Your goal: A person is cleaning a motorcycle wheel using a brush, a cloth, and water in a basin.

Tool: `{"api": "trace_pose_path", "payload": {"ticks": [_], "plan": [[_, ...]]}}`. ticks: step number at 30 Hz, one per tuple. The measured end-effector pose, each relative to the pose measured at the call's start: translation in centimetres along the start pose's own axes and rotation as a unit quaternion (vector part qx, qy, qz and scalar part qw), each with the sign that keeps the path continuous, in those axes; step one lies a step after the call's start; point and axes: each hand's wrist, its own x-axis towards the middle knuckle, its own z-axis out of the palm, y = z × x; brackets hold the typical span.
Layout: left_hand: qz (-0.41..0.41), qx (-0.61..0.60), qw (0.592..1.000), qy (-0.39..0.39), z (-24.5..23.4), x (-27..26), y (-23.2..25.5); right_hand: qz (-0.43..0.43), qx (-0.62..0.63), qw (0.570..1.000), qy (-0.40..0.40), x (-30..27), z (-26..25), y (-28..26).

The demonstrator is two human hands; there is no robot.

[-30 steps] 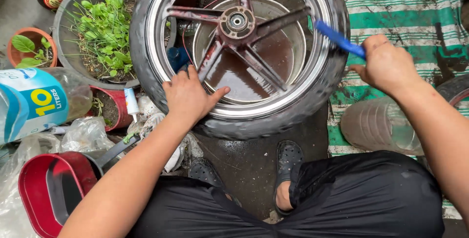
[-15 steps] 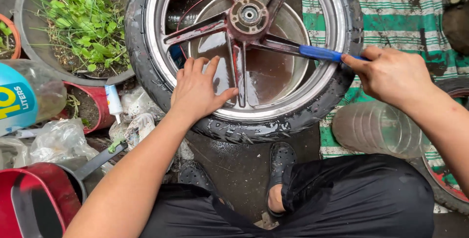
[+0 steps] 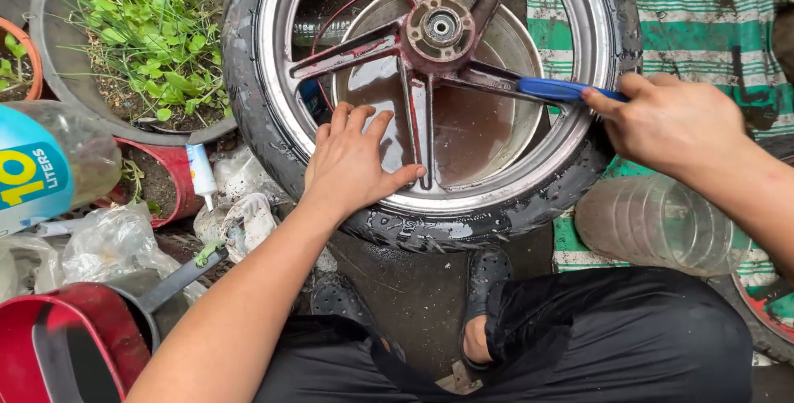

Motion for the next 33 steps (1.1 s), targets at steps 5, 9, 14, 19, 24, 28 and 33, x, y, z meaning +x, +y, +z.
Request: {"api": "trace_pose_path", "payload": {"ticks": [5, 9, 14, 19, 24, 28, 33], "plan": [[0.008, 0.023, 1.000, 0.003, 0.5, 0.1, -0.5, 0.033, 0.076, 0.990, 0.118, 5.7, 1.1, -4.8], [0.013, 0.037, 0.999, -0.003, 0.5, 0.0, -0.4, 0.034, 0.069, 0.996, 0.043, 0.2, 0.4, -0.3], [0.012, 0.013, 1.000, -0.011, -0.1, 0.4, 0.1, 0.051, -0.007, 0.999, 0.004, -0.4, 1.9, 0.8], [0.003, 0.019, 1.000, -0.021, 0.0, 0.3, -0.3, 0.029, 0.145, 0.988, -0.032, 6.7, -0.4, -3.6], [-0.004, 0.017, 0.999, -0.038, -0.2, 0.3, 0.4, 0.048, 0.116, 0.946, -0.298, 2.0, -2.3, 1.9], [-0.012, 0.019, 0.998, -0.053, -0.5, 0.5, 0.5, 0.030, 0.123, 0.967, -0.220, 4.1, -2.5, 0.4], [-0.022, 0.014, 0.998, -0.057, -0.2, 0.1, -0.1, 0.125, 0.343, 0.865, -0.345, 11.2, -8.8, -0.7]]}}
